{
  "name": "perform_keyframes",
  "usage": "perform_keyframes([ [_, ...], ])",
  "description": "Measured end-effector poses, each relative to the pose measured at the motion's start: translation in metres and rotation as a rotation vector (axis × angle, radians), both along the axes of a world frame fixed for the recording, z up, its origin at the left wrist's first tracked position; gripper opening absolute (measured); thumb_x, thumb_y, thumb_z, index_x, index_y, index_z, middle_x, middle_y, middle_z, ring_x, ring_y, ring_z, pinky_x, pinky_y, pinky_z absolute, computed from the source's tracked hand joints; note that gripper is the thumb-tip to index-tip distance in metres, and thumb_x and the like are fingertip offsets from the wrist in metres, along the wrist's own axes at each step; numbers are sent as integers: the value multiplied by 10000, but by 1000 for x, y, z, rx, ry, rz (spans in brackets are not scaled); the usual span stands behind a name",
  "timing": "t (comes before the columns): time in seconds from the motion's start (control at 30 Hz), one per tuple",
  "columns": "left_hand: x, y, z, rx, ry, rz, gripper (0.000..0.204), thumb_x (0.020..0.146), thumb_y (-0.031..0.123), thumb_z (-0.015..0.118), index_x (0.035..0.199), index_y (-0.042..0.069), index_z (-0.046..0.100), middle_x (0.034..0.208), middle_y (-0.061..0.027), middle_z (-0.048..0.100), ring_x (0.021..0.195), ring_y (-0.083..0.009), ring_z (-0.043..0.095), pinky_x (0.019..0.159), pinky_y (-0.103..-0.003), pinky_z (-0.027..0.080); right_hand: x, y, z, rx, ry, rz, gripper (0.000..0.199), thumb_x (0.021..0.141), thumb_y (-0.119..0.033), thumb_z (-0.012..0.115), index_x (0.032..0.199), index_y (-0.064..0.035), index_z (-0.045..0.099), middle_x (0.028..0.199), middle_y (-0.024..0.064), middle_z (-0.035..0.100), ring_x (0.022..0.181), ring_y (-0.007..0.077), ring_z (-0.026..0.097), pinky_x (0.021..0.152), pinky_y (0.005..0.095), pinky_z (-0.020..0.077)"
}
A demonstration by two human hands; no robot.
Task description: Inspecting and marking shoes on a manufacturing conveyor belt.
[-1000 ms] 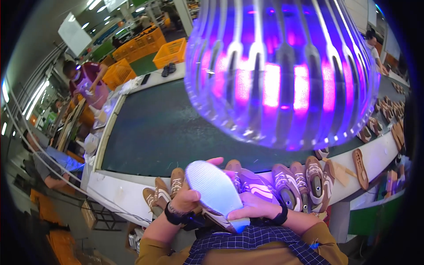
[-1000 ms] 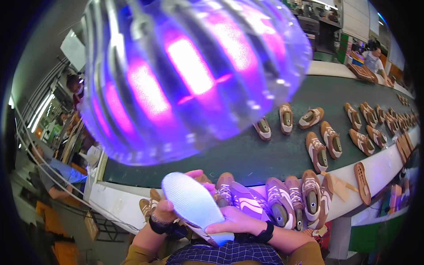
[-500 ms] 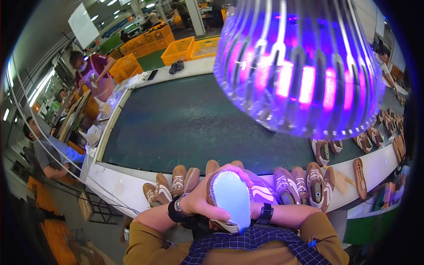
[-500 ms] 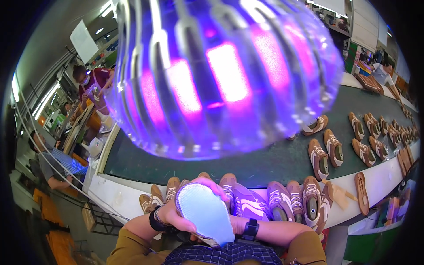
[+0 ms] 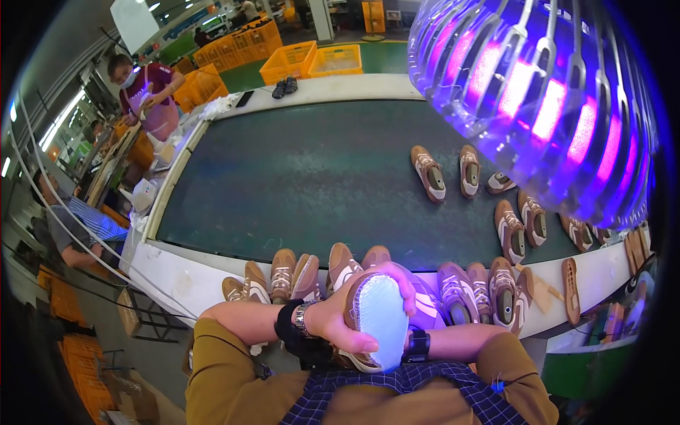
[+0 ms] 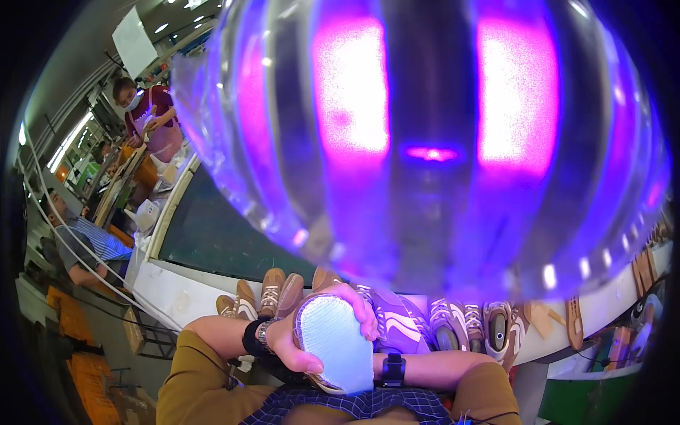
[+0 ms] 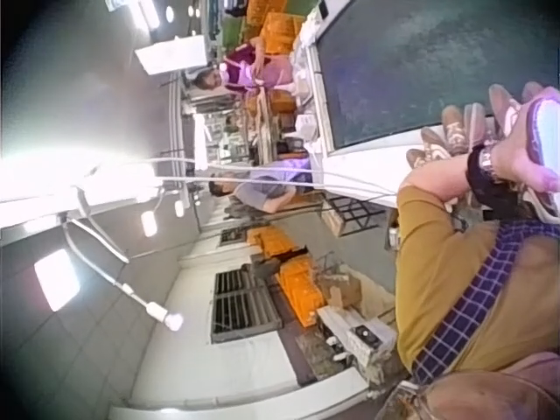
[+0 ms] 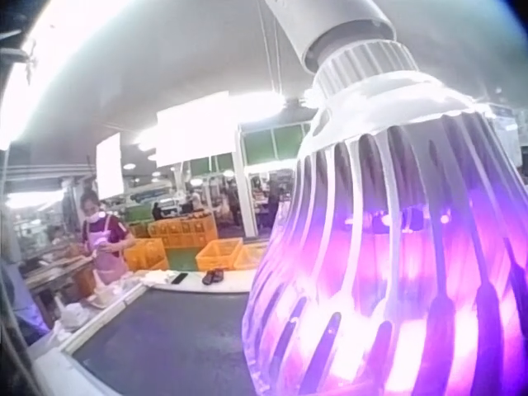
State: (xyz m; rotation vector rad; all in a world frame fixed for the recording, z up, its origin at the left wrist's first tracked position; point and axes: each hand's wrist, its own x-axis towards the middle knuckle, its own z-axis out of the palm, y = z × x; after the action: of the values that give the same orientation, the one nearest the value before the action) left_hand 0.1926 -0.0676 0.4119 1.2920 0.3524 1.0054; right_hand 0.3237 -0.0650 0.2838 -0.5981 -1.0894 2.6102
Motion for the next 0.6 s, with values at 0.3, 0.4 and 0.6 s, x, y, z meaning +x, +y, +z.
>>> perform_keyframes([
  [0.3,3,6,-9,52,-43,-71,670,577,336,752,1075,21,434,988,-91,511,937,-183,516,815,-323,424,-1,-3,1,7,-11,-91,377,927,-313,477,1151,-18,550,960,48,616,901,138,587,787,257,460],
  [0.4,0,8,-9,38,-33,-137,659,594,305,756,1092,25,426,1012,-125,508,1001,-230,502,891,-393,402,9,-3,-1,17,-12,-120,378,928,-314,475,1153,-19,547,957,47,616,894,137,588,786,256,461],
  [0.6,4,8,-7,-90,-12,-161,753,574,342,797,1141,5,433,1069,-106,527,997,-178,520,843,-334,434,7,6,5,62,-7,-190,381,929,-317,472,1157,-20,542,952,44,615,881,135,590,783,255,463],
])
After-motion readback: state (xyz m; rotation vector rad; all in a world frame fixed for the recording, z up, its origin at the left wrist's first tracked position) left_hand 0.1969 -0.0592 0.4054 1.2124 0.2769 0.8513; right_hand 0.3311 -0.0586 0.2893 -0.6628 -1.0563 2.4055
